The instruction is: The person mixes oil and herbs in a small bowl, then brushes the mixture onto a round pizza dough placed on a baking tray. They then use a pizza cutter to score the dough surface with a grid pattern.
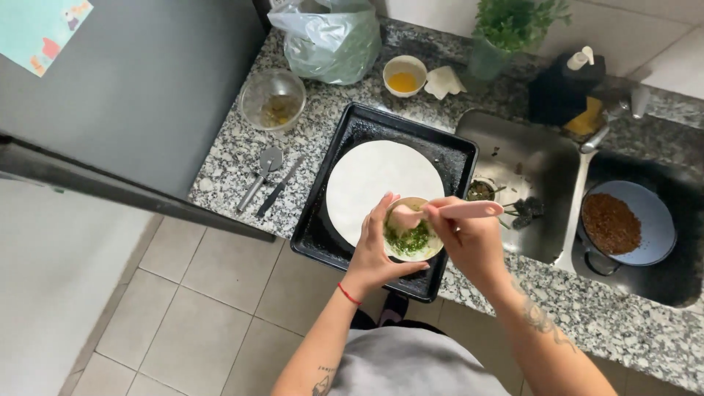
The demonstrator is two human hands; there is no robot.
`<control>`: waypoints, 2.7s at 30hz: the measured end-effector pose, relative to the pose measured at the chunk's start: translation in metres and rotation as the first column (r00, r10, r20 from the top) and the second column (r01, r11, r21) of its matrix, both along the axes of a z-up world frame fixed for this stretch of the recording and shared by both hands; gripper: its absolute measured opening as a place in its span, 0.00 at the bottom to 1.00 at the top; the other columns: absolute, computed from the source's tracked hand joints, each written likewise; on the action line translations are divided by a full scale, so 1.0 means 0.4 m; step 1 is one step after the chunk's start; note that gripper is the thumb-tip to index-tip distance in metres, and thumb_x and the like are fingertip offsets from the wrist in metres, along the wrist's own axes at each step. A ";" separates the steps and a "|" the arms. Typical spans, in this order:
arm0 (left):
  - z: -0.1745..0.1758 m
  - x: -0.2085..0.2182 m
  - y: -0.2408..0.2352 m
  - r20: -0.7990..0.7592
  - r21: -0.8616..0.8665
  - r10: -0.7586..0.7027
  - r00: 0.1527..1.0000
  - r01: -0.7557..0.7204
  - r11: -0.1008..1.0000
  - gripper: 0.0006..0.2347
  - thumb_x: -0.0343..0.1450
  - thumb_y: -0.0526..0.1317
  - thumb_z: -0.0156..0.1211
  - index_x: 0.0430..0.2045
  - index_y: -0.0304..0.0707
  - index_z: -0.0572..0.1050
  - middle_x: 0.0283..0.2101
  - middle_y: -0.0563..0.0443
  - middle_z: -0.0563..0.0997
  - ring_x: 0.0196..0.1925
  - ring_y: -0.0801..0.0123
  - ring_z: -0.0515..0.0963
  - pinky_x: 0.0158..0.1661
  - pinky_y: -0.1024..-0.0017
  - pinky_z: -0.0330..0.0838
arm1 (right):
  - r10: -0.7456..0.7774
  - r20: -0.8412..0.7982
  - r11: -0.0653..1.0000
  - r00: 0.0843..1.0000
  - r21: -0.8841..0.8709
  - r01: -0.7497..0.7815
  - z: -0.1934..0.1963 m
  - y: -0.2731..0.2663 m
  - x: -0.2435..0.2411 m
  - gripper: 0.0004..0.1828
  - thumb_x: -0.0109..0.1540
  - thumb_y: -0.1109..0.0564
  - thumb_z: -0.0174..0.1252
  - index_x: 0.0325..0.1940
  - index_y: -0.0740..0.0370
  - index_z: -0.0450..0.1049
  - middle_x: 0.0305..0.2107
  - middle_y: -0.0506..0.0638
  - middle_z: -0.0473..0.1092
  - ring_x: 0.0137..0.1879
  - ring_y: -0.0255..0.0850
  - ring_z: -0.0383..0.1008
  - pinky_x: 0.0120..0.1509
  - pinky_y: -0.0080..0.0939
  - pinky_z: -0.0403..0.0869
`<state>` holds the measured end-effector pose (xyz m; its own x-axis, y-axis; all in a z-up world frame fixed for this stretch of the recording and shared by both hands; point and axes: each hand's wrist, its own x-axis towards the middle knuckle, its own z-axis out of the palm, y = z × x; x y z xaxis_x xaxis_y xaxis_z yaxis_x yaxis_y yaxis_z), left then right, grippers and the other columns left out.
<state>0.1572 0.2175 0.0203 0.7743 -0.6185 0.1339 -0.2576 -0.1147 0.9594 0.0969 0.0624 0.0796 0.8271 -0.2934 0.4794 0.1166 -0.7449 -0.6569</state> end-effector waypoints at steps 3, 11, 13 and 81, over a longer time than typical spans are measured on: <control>-0.006 0.033 0.011 0.009 0.002 -0.007 1.000 0.007 1.000 0.50 0.47 0.45 0.76 0.63 0.49 0.47 0.62 0.45 0.61 0.64 0.49 0.59 0.61 0.52 0.55 | -0.085 -0.045 0.996 0.995 -0.022 0.084 0.007 -0.029 -0.011 0.13 0.62 0.54 0.55 0.22 0.53 0.72 0.10 0.44 0.65 0.16 0.41 0.62 0.23 0.33 0.64; 0.008 0.179 0.044 -0.006 -0.010 -0.172 0.985 0.172 0.985 0.51 0.46 0.44 0.77 0.63 0.48 0.47 0.62 0.42 0.61 0.64 0.47 0.59 0.61 0.50 0.55 | -0.201 0.059 0.964 0.978 0.190 0.186 0.025 0.058 0.110 0.17 0.62 0.56 0.56 0.18 0.57 0.68 0.09 0.45 0.64 0.16 0.38 0.61 0.21 0.31 0.62; 0.013 0.230 0.066 -0.009 -0.031 -0.212 0.977 0.212 0.977 0.51 0.46 0.43 0.77 0.63 0.48 0.46 0.62 0.42 0.62 0.64 0.46 0.58 0.61 0.50 0.55 | -0.302 0.065 0.922 0.951 0.273 0.274 0.022 0.065 0.131 0.16 0.64 0.55 0.54 0.20 0.57 0.71 0.08 0.44 0.63 0.16 0.33 0.61 0.21 0.28 0.62; -0.083 0.500 0.414 -0.044 0.004 0.087 0.995 -0.087 0.996 0.54 0.42 0.34 0.80 0.63 0.37 0.47 0.61 0.36 0.62 0.64 0.49 0.60 0.62 0.55 0.53 | -0.208 -0.321 0.952 0.924 0.149 0.266 -0.316 0.269 0.188 0.05 0.58 0.52 0.57 0.34 0.51 0.77 0.25 0.48 0.75 0.33 0.44 0.76 0.39 0.39 0.74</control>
<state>0.3570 0.3830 -0.0131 0.8300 -0.5491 0.0976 -0.2042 -0.1365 0.9694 0.1720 0.1700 -0.0466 0.8180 -0.5580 0.1394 -0.2705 -0.5871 -0.7630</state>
